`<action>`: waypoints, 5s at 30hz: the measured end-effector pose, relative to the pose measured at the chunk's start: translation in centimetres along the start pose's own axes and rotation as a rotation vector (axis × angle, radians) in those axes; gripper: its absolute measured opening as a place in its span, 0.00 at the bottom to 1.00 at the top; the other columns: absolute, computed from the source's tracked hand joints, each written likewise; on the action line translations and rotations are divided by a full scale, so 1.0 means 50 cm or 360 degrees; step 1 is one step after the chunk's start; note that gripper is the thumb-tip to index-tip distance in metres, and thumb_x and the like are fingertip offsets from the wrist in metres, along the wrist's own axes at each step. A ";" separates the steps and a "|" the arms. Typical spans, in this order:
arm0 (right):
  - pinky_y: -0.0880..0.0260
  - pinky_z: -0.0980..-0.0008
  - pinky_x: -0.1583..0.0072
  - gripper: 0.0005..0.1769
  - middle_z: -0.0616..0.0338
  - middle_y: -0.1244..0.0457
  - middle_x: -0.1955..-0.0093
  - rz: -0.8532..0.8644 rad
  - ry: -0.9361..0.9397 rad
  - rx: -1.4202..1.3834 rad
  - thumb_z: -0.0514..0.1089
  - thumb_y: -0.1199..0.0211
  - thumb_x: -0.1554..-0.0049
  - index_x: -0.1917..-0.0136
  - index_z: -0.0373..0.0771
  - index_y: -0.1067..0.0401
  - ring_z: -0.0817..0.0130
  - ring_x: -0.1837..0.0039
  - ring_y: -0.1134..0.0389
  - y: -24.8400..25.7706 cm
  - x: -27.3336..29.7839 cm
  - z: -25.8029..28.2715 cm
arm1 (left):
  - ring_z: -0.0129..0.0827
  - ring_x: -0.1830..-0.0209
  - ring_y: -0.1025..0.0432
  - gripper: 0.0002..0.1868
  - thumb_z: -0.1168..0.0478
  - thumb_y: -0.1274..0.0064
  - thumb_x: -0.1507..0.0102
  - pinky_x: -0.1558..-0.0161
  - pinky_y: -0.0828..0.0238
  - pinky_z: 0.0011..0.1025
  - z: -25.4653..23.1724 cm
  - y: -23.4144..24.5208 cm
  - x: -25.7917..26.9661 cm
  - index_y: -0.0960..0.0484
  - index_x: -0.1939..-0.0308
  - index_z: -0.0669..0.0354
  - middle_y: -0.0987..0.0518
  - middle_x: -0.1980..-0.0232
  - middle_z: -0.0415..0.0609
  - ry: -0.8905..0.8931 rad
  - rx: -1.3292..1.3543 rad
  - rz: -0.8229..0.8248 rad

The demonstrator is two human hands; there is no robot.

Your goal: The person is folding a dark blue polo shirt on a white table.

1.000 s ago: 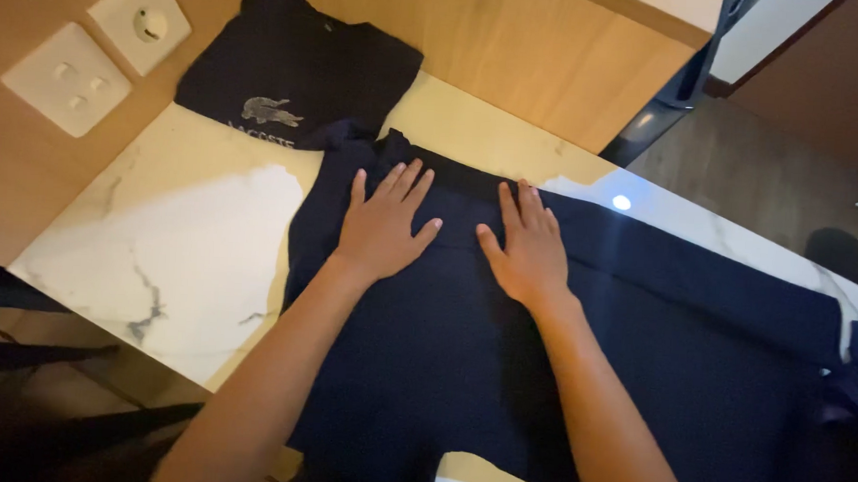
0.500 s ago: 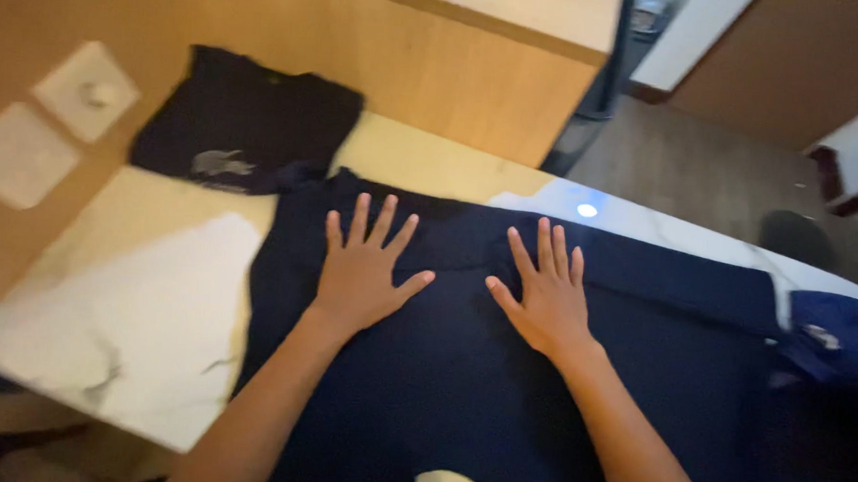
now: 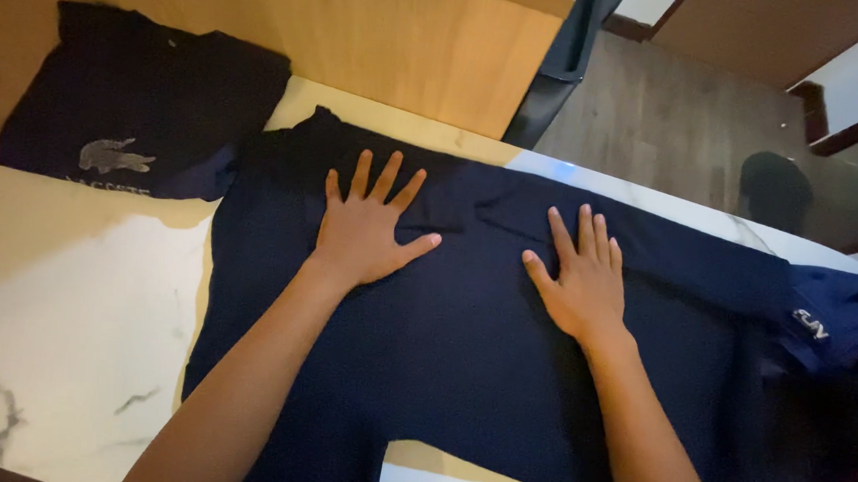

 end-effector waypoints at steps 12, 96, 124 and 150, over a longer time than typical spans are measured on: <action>0.64 0.47 0.23 0.42 0.43 0.59 0.17 -0.0021 0.0256 -0.0174 0.68 0.48 0.39 0.19 0.50 0.47 0.45 0.16 0.64 0.025 -0.069 0.011 | 0.54 0.17 0.65 0.51 0.22 0.57 0.43 0.28 0.71 0.66 0.022 0.026 -0.055 0.46 0.21 0.36 0.56 0.16 0.48 0.0011 -0.0015 -0.0089; 0.39 0.48 0.34 0.30 0.42 0.38 0.30 0.0121 0.1740 -0.0561 0.59 0.38 0.42 0.34 0.37 0.26 0.45 0.30 0.38 0.073 0.300 0.576 | 0.46 0.34 0.30 0.14 0.64 0.48 0.37 0.33 0.42 0.48 0.222 0.063 0.449 0.13 0.49 0.52 0.17 0.40 0.43 0.0380 0.0683 -0.0880; 0.31 0.50 0.57 0.10 0.46 0.32 0.62 0.0128 0.0808 -0.0412 0.49 0.36 0.40 0.54 0.41 0.25 0.45 0.58 0.28 0.119 0.188 0.597 | 0.36 0.38 0.29 0.16 0.70 0.53 0.34 0.34 0.47 0.40 0.315 0.034 0.417 0.23 0.43 0.55 0.14 0.45 0.38 0.0076 0.0993 -0.0724; 0.30 0.59 0.43 0.16 0.44 0.30 0.47 -0.0416 0.0567 -0.0950 0.44 0.33 0.38 0.40 0.34 0.26 0.49 0.45 0.27 0.180 -0.099 0.429 | 0.29 0.58 0.31 0.16 0.57 0.37 0.41 0.35 0.52 0.42 0.322 0.056 0.413 0.20 0.50 0.50 0.21 0.69 0.34 0.0372 0.0722 -0.0929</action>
Point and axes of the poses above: each hand's wrist, its own x-axis away from the middle knuckle, its own y-axis out of the back of the hand, z = x × y, the point moved 6 cm from there along -x, towards the middle knuckle
